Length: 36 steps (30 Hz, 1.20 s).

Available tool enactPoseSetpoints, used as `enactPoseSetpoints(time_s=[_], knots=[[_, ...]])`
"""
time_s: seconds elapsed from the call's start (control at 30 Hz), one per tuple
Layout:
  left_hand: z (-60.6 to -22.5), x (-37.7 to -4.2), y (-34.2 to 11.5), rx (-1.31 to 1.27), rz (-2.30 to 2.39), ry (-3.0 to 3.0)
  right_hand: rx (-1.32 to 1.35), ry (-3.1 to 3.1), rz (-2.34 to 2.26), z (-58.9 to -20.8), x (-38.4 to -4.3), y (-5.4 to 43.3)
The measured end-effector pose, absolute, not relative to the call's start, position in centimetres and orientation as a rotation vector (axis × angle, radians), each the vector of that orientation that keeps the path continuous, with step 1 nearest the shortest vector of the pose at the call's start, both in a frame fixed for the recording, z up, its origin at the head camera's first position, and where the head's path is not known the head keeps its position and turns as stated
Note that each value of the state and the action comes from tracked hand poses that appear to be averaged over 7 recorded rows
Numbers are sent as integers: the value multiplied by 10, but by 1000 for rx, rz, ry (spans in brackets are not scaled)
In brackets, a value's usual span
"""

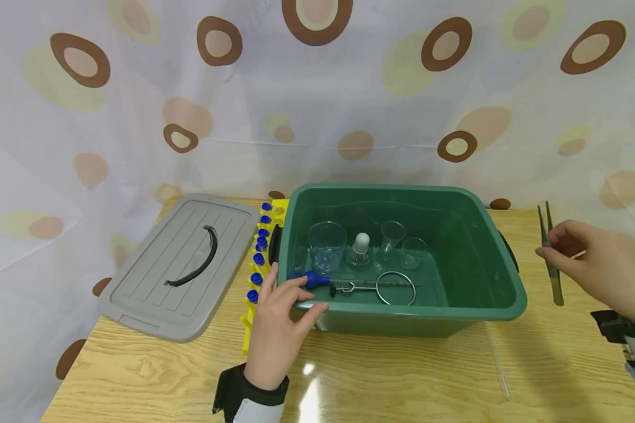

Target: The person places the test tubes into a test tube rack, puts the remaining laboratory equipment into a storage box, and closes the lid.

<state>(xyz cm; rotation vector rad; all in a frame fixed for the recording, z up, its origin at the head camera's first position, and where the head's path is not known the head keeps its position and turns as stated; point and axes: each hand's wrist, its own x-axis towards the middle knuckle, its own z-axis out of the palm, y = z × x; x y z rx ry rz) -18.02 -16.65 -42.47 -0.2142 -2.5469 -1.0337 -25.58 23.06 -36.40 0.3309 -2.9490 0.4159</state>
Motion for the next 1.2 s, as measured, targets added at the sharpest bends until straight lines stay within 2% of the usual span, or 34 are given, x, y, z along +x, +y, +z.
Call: enactPoseSetpoints(time_s=[0.3,0.57,0.87,1.2], knots=[[-424,-181,-167,-225,-1030,-2545,507,-3039,407,-332,-281,182],[-424,-180,-167,-222,-1041,-2548,912,-3032,330,-331,-295,130],[-426,-181,-167,-212,-1036,-2546,1254,-3113,195,-362,-310,73],[-426,-181,-168,-213,-1039,-2547,1434,-3065,-24,-415,-324,42]])
